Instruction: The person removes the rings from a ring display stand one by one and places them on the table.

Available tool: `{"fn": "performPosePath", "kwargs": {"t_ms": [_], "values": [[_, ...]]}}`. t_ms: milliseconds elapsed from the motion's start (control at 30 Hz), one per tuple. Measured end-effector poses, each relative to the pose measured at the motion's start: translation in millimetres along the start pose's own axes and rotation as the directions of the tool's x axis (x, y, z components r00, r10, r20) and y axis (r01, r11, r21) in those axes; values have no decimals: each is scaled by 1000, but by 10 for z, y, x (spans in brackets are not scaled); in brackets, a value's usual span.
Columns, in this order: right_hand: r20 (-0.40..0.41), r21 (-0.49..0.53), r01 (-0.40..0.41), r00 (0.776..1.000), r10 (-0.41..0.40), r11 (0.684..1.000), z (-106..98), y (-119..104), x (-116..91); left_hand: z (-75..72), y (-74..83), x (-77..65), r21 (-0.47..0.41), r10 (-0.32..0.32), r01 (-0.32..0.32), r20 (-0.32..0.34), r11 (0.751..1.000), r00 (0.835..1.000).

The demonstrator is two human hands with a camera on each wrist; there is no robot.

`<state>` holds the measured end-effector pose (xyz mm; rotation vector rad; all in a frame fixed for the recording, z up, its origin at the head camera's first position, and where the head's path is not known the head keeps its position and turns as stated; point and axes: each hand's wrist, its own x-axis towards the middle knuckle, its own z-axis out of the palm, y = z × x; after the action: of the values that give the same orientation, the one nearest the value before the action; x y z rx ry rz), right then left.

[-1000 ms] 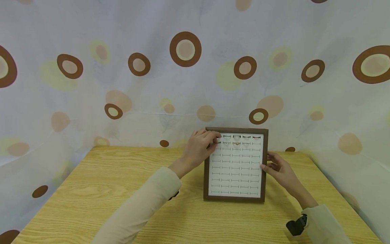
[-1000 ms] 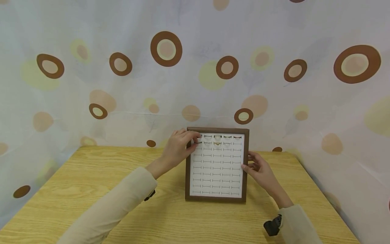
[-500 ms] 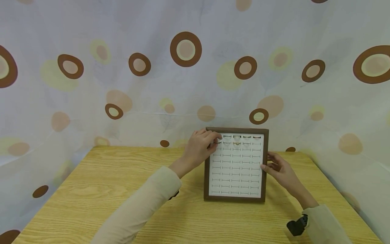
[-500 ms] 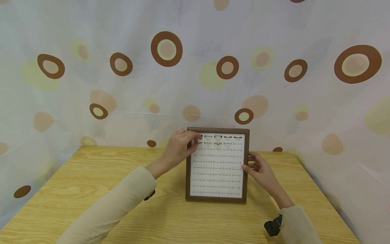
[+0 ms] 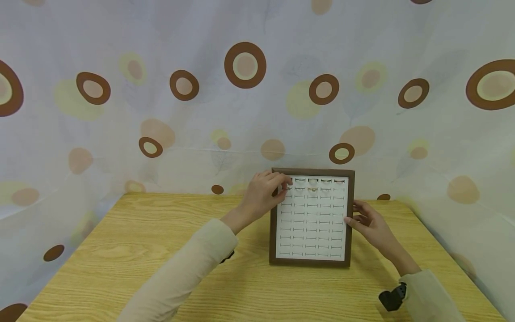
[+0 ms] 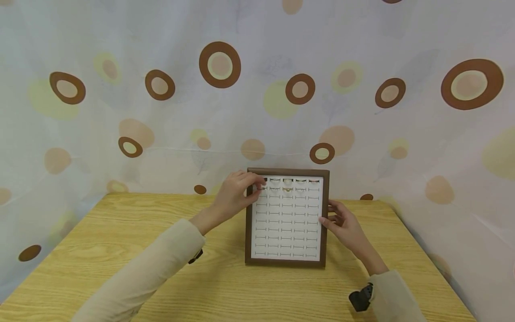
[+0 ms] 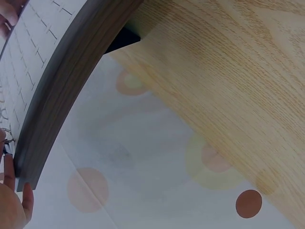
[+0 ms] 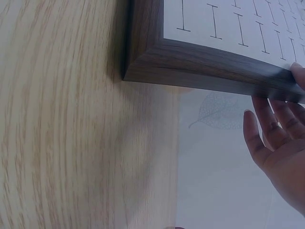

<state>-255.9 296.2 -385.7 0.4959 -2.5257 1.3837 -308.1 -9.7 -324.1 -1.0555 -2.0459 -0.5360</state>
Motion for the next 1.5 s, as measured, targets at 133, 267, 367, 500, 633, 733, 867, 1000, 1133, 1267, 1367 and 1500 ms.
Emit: {"fn": "performPosePath", "kwargs": {"t_ms": [133, 267, 367, 500, 633, 733, 867, 1000, 1133, 1267, 1367, 1500], "values": [[0, -8, 0, 1000, 0, 1000, 0, -10, 1, -18, -3, 5, -27, 1, -1, 2, 1000, 1000], [2, -16, -2, 1000, 2, 1000, -3, -22, 2, -52, 8, 16, -66, 2, 0, 17, 998, 1000], [4, -16, -7, 1000, 7, 1000, -4, -28, 2, -85, 16, 17, -86, 2, 0, 30, 996, 1000], [9, -21, -20, 1000, 20, 1000, -2, -29, 3, -139, 14, -8, -106, -4, 9, 45, 994, 999], [13, -23, -24, 1000, 24, 999, -5, -28, 0, -191, -12, -62, -113, -7, 13, 55, 993, 998], [13, -22, -20, 1000, 20, 1000, -8, -29, -3, -231, -46, -123, -97, -12, 18, 62, 995, 998], [13, -26, -10, 1000, 10, 1000, -8, -27, -1, -277, -116, -233, -68, -24, 29, 67, 997, 997], [16, -17, -4, 1000, 4, 1000, -7, -29, -1, -294, -216, -372, -49, -38, 42, 77, 998, 996], [15, -14, 2, 1000, -2, 1000, -6, -25, 0, -300, -317, -539, -14, -68, 70, 114, 997, 991], [12, -16, 12, 1000, -12, 1000, -4, -9, 4, -294, -406, -719, 26, -99, 96, 164, 995, 982], [10, -15, 18, 1000, -18, 1000, -3, 3, 6, -280, -464, -853, 52, -119, 111, 202, 993, 972], [10, -19, 8, 1000, -8, 1000, -6, 19, 7, -246, -541, -1019, 83, -145, 129, 235, 988, 961]]}}
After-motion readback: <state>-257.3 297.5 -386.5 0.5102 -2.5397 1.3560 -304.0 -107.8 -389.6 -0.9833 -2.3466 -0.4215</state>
